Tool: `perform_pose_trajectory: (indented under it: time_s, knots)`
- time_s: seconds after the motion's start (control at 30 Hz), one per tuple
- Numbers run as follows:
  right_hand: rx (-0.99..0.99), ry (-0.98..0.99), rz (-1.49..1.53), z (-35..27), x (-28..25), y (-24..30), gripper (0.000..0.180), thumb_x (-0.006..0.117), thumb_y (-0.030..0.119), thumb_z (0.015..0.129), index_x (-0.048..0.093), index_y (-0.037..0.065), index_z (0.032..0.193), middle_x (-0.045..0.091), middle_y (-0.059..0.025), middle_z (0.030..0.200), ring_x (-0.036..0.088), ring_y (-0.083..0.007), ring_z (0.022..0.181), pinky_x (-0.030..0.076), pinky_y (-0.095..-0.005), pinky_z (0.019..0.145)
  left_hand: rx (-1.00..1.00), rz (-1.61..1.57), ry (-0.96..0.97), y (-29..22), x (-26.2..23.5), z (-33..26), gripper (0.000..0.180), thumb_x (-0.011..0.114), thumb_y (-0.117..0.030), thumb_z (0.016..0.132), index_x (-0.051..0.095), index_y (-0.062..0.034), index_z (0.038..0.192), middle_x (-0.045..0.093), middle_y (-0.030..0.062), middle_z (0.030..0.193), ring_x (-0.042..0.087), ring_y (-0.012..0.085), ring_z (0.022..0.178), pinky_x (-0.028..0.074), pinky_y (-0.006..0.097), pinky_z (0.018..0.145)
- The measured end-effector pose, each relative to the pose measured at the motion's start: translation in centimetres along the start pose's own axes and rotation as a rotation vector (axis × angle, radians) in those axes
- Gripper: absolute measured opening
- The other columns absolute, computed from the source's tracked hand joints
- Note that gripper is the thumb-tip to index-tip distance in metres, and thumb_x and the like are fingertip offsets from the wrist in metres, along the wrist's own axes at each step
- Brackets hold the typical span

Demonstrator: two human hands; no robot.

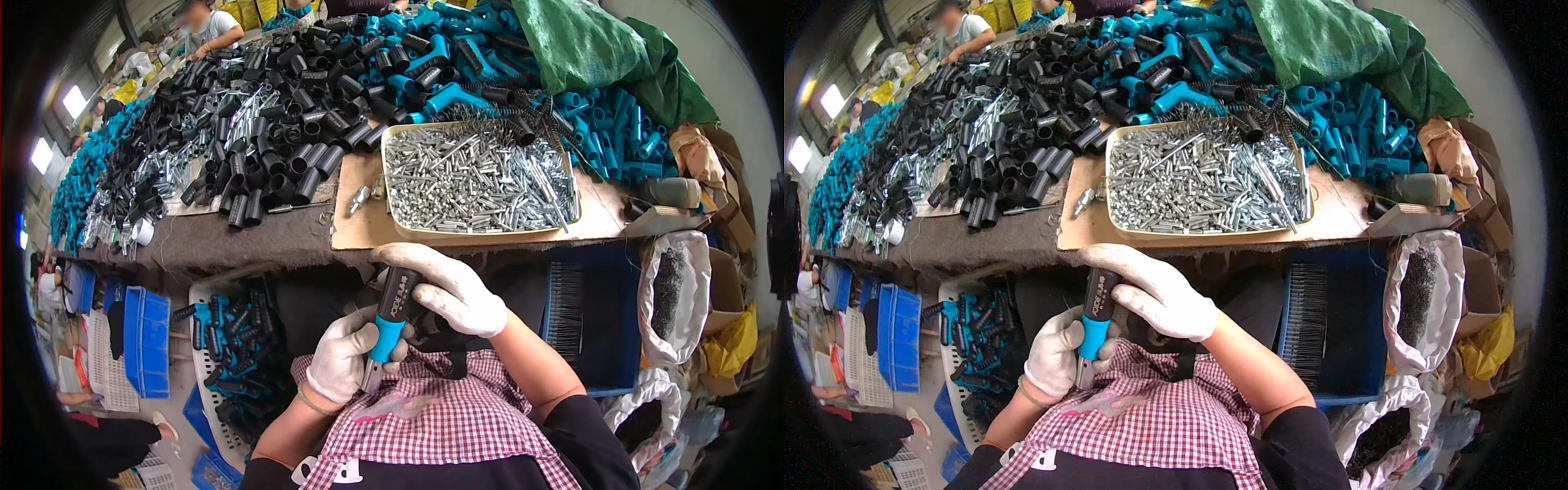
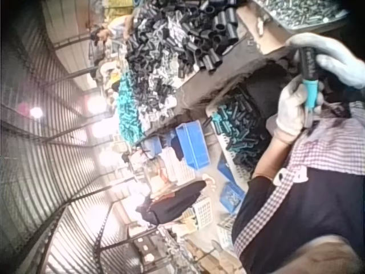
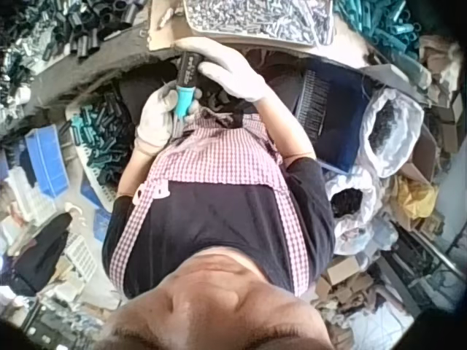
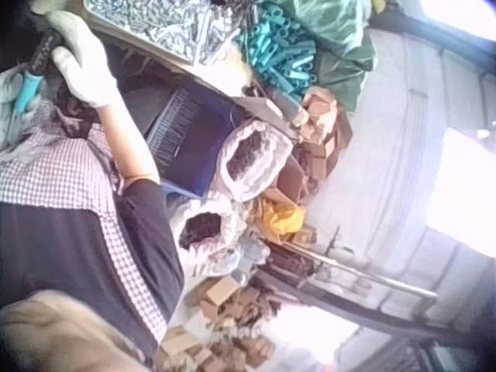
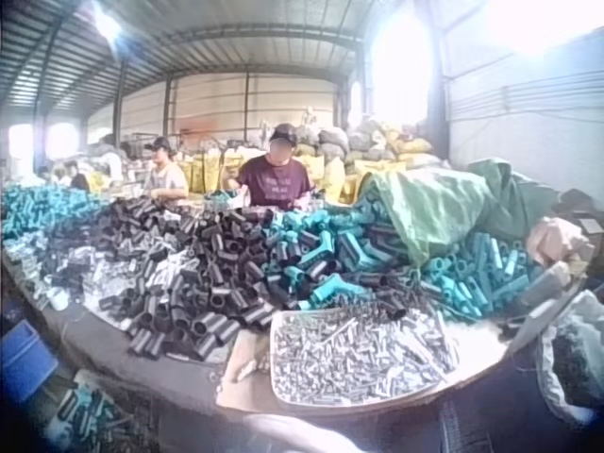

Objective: The person assembles tools by inserting metal pins and springs into metal cylinders and fitting plastic handles onto the assemblies by hand.

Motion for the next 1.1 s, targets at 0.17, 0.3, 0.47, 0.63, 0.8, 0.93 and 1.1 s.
perform_pose_trajectory:
  time_s: [0.17,0.3,0.47,0.63,0.8,0.93,1.1]
  knots:
    - [-0.071,-0.058,-0.110,-0.4,0.1,0.4,0.051,0.055,0.021,0.097,0.049,-0.001,0.142,0.051,-0.0222,0.142,0.050,-0.0361,0.133,0.038,-0.0410,0.113,0.061,0.224,-0.041,-0.9,1.0,0.1,0.086,0.077,-0.050,0.085,0.042,0.0073,0.139,0.065,0.0132,0.104,0.063,0.0152,0.073,0.051,0.026,0.060]
    - [-0.171,-0.232,-0.319,-1.1,1.2,1.3,0.046,0.062,0.016,0.088,0.057,0.000,0.132,0.058,-0.0214,0.133,0.056,-0.0391,0.126,0.044,-0.0436,0.108,0.335,0.809,-0.034,-2.6,2.3,0.8,0.106,0.065,-0.077,0.080,0.044,0.0082,0.139,0.062,0.0069,0.100,0.061,0.0103,0.079,0.048,0.023,0.063]
    - [-0.153,-0.242,-0.129,-1.2,2.4,2.2,0.032,0.062,0.017,0.091,0.063,0.002,0.120,0.064,-0.0182,0.121,0.061,-0.0354,0.116,0.048,-0.0429,0.101,0.530,0.963,-0.102,-1.2,1.4,0.7,0.097,0.067,-0.074,0.081,0.055,0.0083,0.132,0.066,0.0070,0.100,0.060,0.0120,0.093,0.051,0.028,0.081]
    - [-0.137,-0.244,-0.577,-0.3,-4.9,5.0,0.021,0.065,0.016,0.090,0.068,0.006,0.109,0.067,-0.0140,0.111,0.064,-0.0336,0.108,0.050,-0.0419,0.097,0.421,0.866,-0.145,-1.5,1.6,1.0,0.098,0.073,-0.075,0.075,0.055,0.0106,0.119,0.057,0.0031,0.067,0.051,0.0075,0.054,0.040,0.023,0.048]
    - [-0.060,-0.774,-1.163,-3.6,-16.9,5.2,0.009,0.071,0.005,0.083,0.070,0.006,0.091,0.067,-0.0116,0.086,0.065,-0.0317,0.085,0.052,-0.0394,0.077,0.391,0.842,-0.200,-2.5,1.0,0.2,0.093,0.072,-0.076,0.076,0.054,0.0088,0.112,0.056,0.0031,0.065,0.051,0.0079,0.052,0.040,0.023,0.048]
    - [0.110,-0.927,-1.141,-7.7,-23.6,3.9,0.006,0.068,0.007,0.085,0.072,0.005,0.089,0.069,-0.0132,0.089,0.068,-0.0314,0.086,0.053,-0.0373,0.078,0.378,0.807,-0.191,-2.0,-0.1,0.1,0.091,0.071,-0.077,0.076,0.055,0.0069,0.109,0.056,0.0030,0.066,0.051,0.0077,0.052,0.040,0.022,0.047]
    - [0.143,-0.832,-1.250,-5.1,-25.3,2.7,0.009,0.067,0.014,0.085,0.073,0.009,0.088,0.069,-0.0118,0.086,0.067,-0.0317,0.085,0.053,-0.0388,0.076,0.354,0.854,-0.185,-1.8,0.3,0.6,0.092,0.071,-0.078,0.074,0.056,0.0060,0.108,0.057,0.0031,0.068,0.052,0.0075,0.054,0.040,0.022,0.047]
Point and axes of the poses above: each hand's wrist, its own z-axis towards the middle knuckle, its own x-axis out of the palm, y = z × x, the point moved 5 cm from there along z, towards the middle knuckle
